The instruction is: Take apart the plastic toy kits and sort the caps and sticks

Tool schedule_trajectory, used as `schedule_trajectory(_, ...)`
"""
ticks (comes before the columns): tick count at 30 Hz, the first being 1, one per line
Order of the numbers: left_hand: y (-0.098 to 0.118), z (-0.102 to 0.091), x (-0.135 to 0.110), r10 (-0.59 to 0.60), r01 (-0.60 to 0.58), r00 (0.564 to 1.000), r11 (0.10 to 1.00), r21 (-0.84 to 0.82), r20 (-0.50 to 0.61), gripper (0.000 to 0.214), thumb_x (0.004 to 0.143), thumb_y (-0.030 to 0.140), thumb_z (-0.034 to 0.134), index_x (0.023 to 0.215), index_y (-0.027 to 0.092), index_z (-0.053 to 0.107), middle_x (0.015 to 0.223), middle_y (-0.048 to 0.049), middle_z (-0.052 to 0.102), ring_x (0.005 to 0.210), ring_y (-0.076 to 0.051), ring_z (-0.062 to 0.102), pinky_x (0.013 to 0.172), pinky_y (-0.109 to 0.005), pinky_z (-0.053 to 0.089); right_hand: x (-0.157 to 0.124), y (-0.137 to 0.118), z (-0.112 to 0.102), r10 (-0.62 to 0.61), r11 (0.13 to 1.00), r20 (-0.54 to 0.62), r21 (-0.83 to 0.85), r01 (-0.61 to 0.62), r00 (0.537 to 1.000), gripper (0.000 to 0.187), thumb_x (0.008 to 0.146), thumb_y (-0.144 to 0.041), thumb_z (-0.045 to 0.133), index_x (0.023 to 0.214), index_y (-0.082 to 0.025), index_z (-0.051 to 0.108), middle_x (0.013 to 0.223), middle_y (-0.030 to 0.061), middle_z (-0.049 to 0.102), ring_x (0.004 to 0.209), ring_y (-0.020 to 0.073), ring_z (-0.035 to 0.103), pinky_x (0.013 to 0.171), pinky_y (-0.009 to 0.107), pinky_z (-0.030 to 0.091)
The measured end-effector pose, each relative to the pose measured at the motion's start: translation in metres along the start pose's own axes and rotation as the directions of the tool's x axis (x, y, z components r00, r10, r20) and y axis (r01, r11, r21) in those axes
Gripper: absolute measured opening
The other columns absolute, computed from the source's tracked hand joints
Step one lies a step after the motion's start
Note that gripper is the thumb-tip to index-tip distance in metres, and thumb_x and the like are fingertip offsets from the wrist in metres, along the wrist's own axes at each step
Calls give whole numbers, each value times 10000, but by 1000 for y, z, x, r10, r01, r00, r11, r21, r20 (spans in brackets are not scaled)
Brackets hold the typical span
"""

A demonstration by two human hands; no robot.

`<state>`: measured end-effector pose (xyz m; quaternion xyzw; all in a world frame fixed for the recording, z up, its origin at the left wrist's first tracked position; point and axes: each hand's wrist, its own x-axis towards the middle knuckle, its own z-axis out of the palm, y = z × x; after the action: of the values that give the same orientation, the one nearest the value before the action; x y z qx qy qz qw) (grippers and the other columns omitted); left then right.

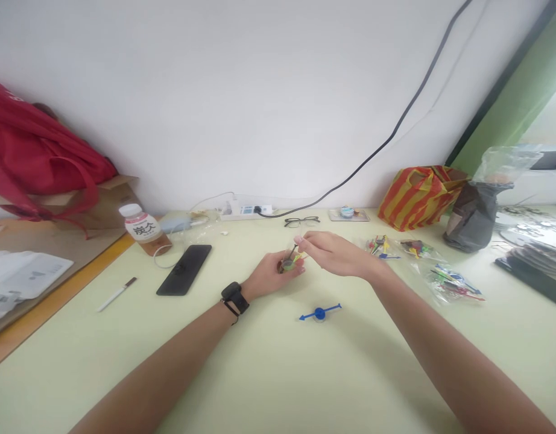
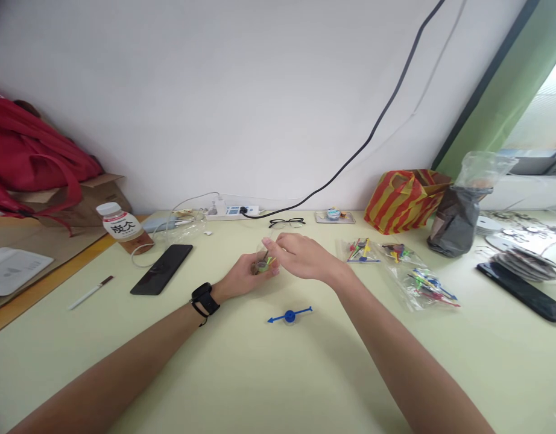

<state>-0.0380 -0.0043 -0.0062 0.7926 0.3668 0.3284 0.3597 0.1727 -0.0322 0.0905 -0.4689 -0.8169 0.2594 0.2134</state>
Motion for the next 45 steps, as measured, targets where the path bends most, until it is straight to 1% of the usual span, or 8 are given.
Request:
schedule_trajectory(5,-3,0,0,-10,10,1000,1000,-12,4,365,926,543,646,924,178,645,769,18,491,658,-119,388,599,-247,341,1,0,-1,-69,994,-41,85,73,997,612,1056,-653,277,1004,-218,704,1035,74,684,900,221,622,756,340,485)
schedule_trajectory(11,-2,1,0,9,-9,1000,1000,-3,18,368,947,539,620,903,174,644,753,19,448,661,-124,367,586,-251,314,4,0,1,-101,985,10,140,98,995,601,1059,-625,301,950,-205,717,988,70,684,812,199,624,722,332,482)
schedule_trajectory(19,-1,0,1,21,-20,1000,998,66,-11,361,952,530,614,923,178,693,738,11,526,633,-127,379,577,-262,298,6,-3,-3,91,995,-242,-25,-100,966,666,1028,-673,314,691,-186,619,626,27,542,601,176,509,604,325,350)
schedule_trajectory(25,-2,1,2,37,-36,999,999,36,-17,343,936,486,655,1091,187,721,899,-28,678,732,-161,523,643,-263,392,1,-4,3,181,957,-138,-203,-206,974,662,1032,-662,324,554,-214,416,561,49,514,564,193,506,591,328,320)
schedule_trajectory(32,-2,-2,2,49,-48,998,998,38,-36,320,962,487,633,1054,195,727,828,1,646,695,-141,491,633,-266,377,1,0,-9,37,995,-113,-89,-47,993,620,1045,-645,315,705,-202,585,678,32,581,683,199,563,636,310,367)
schedule_trajectory(36,-4,-2,5,10,-17,998,995,-98,-70,392,947,512,654,1157,189,724,969,-43,718,804,-174,601,687,-274,466,1,4,-15,-110,993,-110,-52,105,988,500,1047,-571,405,798,-208,640,777,15,637,682,160,545,624,290,365)
schedule_trajectory(41,-6,-1,5,-139,161,986,937,-309,92,660,809,519,816,1356,205,620,1087,-102,741,790,-201,680,518,-231,480,5,12,-15,-140,990,-164,-13,140,976,291,1013,-415,526,886,-199,672,786,10,666,647,137,551,612,275,398)
schedule_trajectory(45,-7,-1,5,-138,191,977,906,-377,163,686,740,447,894,1320,188,634,1148,-131,731,893,-233,712,617,-263,535,7,10,-17,-231,969,-285,14,245,930,287,1013,-390,522,840,-194,641,811,32,678,740,162,584,659,281,440)
